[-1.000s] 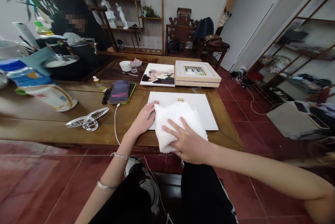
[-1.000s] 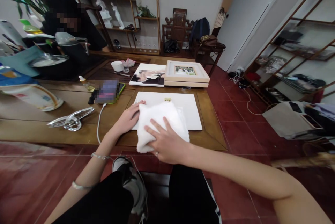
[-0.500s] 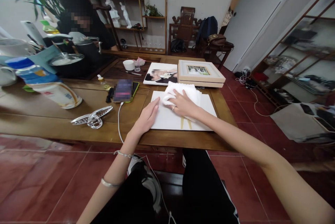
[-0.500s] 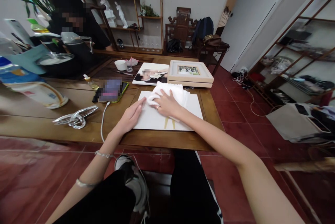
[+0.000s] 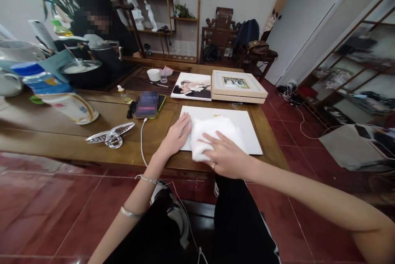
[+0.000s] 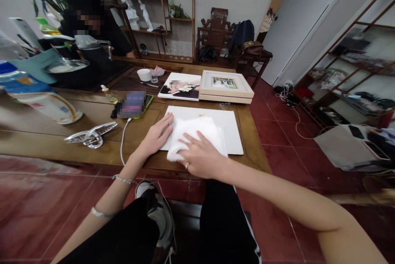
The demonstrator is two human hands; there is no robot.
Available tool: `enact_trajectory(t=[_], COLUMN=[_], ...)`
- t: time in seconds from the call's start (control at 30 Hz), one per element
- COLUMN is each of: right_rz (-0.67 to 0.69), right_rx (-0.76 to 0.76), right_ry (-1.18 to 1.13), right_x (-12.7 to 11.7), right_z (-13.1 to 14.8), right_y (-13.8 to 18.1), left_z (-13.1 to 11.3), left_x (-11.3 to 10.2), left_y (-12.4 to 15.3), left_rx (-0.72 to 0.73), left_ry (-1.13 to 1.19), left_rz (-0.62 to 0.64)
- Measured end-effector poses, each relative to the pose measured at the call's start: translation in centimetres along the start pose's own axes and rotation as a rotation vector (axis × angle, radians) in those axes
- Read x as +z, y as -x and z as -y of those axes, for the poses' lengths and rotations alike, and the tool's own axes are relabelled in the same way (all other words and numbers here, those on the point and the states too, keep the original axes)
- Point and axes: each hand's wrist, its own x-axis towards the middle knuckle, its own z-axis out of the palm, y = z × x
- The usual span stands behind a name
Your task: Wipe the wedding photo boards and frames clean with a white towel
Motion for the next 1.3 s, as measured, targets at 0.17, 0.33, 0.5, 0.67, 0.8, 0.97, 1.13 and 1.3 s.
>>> enact_trajectory(t=[0.17,0.33,0.5,0.67,0.8,0.97,1.13,1.3], right_rz=[-0.046,-0.045,-0.044,-0.076,-0.084,-0.118,-0.113,-0.102], right_rx=[0.175,0.143,0.111,0.130,0.202,0.380,0.465,0.263], right_ry=[-0.051,-0.091,-0.098,-0.096,-0.109,-0.122,-0.136,-0.143], right_x=[0.0,-0.7,-1.2,-1.6,-1.6,-1.2,-0.5,-0.1], right_z=[-5.9,-7.7,-5.7,-5.9,-8.6,-12.8,-14.1,-10.0], right_y=[-3.6,-9.7,-14.0,-12.4,-7.6,-1.5,2.5,5.8], left_z=[-0.2,-0.4,-0.8,-0.6,-0.3,-0.3,-0.2,0.1], left_x=[-0.1,-0.3,-0.6,-0.6,-0.3,-0.3,-0.3,-0.1], left_y=[0.0,0.0,-0.2,-0.1,0.0,0.1,0.1,0.1], left_rx=[0.003,-0.001,0.026,0.022,-0.006,-0.012,-0.012,-0.006], left_ry=[-0.030,-0.028,-0.024,-0.006,-0.003,-0.004,-0.013,-0.010], left_rz=[0.107,0.113,0.104,0.099,0.102,0.102,0.105,0.092])
